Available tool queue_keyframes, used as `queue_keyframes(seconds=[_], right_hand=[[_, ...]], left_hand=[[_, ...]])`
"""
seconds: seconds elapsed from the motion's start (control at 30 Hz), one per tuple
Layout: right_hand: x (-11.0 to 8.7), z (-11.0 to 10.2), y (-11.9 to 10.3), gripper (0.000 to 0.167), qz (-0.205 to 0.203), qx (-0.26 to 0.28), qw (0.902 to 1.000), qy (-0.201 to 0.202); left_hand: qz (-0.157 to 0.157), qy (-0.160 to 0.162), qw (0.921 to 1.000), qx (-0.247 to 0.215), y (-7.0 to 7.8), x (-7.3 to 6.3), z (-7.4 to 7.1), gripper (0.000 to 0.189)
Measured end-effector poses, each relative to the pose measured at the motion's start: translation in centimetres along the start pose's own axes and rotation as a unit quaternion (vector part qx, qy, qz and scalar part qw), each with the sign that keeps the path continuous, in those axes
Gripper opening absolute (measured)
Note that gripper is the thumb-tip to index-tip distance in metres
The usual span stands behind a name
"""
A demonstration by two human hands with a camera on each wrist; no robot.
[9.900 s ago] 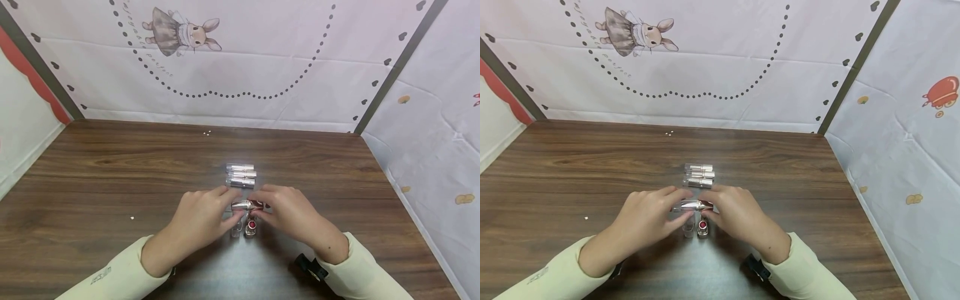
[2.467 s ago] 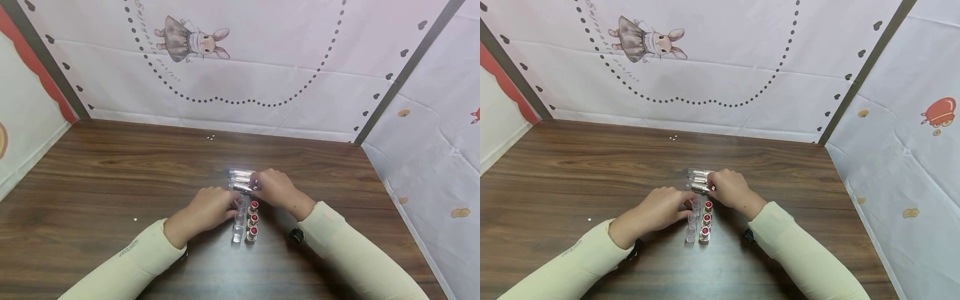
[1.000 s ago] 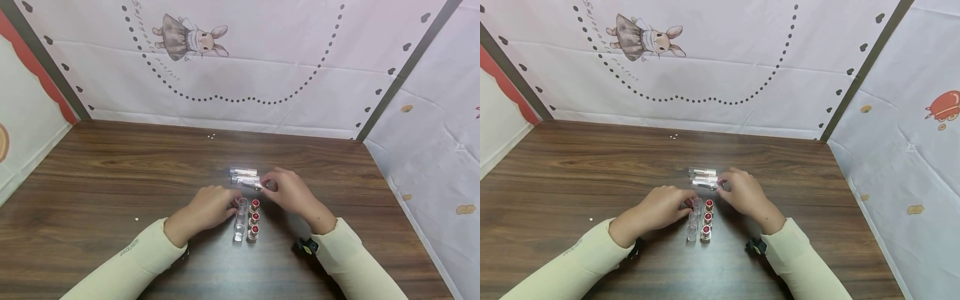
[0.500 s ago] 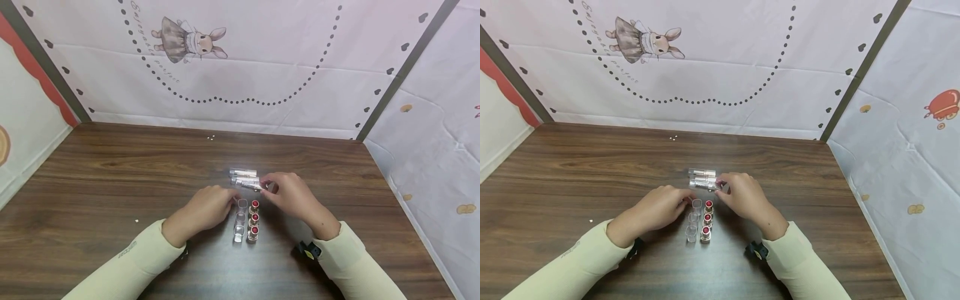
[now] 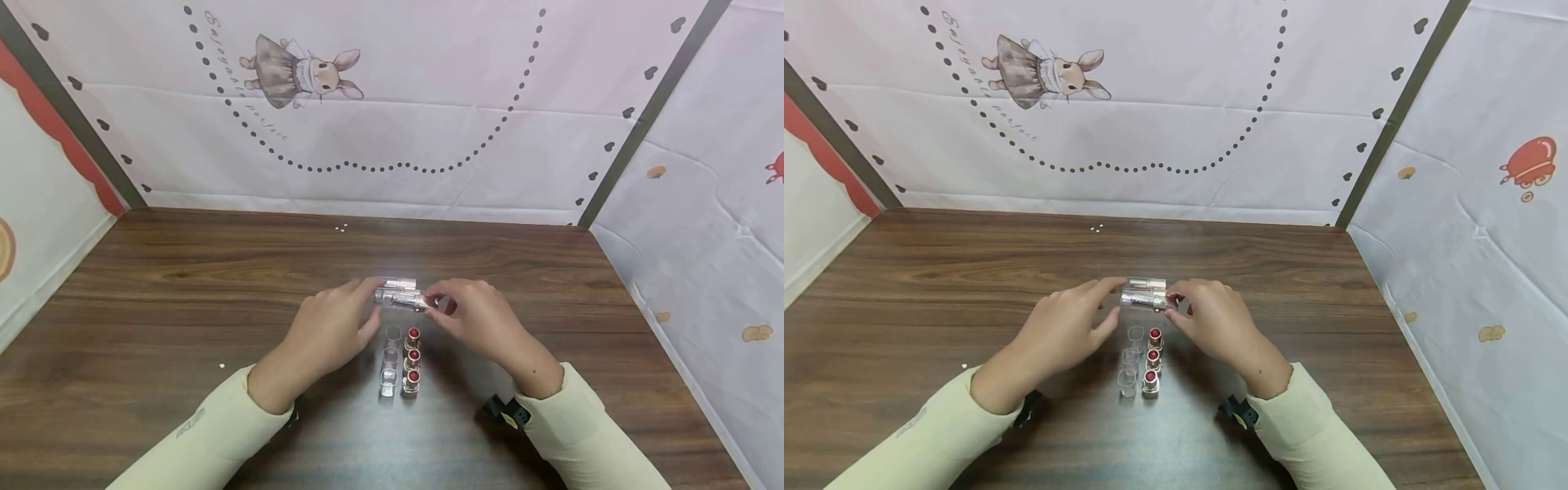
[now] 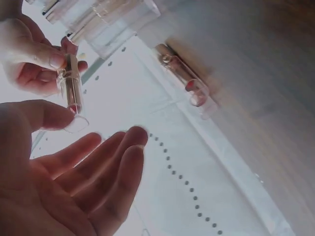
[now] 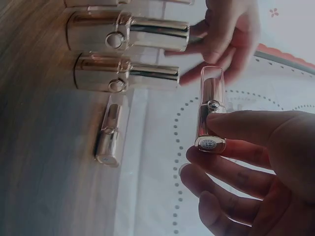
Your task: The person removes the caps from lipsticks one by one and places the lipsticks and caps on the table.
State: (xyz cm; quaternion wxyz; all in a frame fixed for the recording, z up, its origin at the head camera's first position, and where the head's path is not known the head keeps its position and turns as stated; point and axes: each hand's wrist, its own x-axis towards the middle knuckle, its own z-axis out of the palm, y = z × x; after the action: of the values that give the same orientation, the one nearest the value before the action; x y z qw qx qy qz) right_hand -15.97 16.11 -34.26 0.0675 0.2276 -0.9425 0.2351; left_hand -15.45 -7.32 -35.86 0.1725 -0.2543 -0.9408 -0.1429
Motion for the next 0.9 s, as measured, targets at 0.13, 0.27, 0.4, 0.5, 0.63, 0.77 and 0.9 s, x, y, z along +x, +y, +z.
queue_keyframes(seconds=[0.13,0.27,0.4,0.5,0.63,0.77,0.9], right_hand=[[-0.2,-0.1,-0.5,0.017,-0.014,-0.006,0.9999,0.0],[-0.4,-0.1,-1.0,0.017,-0.026,-0.011,0.9996,-0.001],[-0.7,-0.2,-1.3,0.018,-0.03,-0.018,0.9994,-0.002],[-0.8,-0.1,-1.5,0.019,-0.036,-0.027,0.999,0.0],[-0.9,-0.1,-1.7,0.019,-0.045,-0.033,0.9985,-0.001],[-1.1,-0.1,-1.9,0.019,-0.047,-0.031,0.9984,-0.006],[-1.2,-0.1,-2.1,0.02,-0.047,-0.027,0.9985,-0.011]], left_hand=[[0.034,0.03,0.9989,-0.01,0.5,-0.2,-0.2,0.045],[0.058,0.044,0.9972,-0.017,0.9,-0.3,-0.3,0.046],[0.068,0.043,0.9964,-0.028,1.3,-0.4,-0.4,0.045],[0.07,0.042,0.9963,-0.027,1.5,-0.4,-0.4,0.043],[0.078,0.048,0.9957,-0.012,1.6,-0.4,-0.3,0.038],[0.087,0.048,0.995,-0.001,1.7,-0.4,-0.2,0.035],[0.086,0.041,0.9955,0.002,1.7,-0.5,-0.2,0.032]])
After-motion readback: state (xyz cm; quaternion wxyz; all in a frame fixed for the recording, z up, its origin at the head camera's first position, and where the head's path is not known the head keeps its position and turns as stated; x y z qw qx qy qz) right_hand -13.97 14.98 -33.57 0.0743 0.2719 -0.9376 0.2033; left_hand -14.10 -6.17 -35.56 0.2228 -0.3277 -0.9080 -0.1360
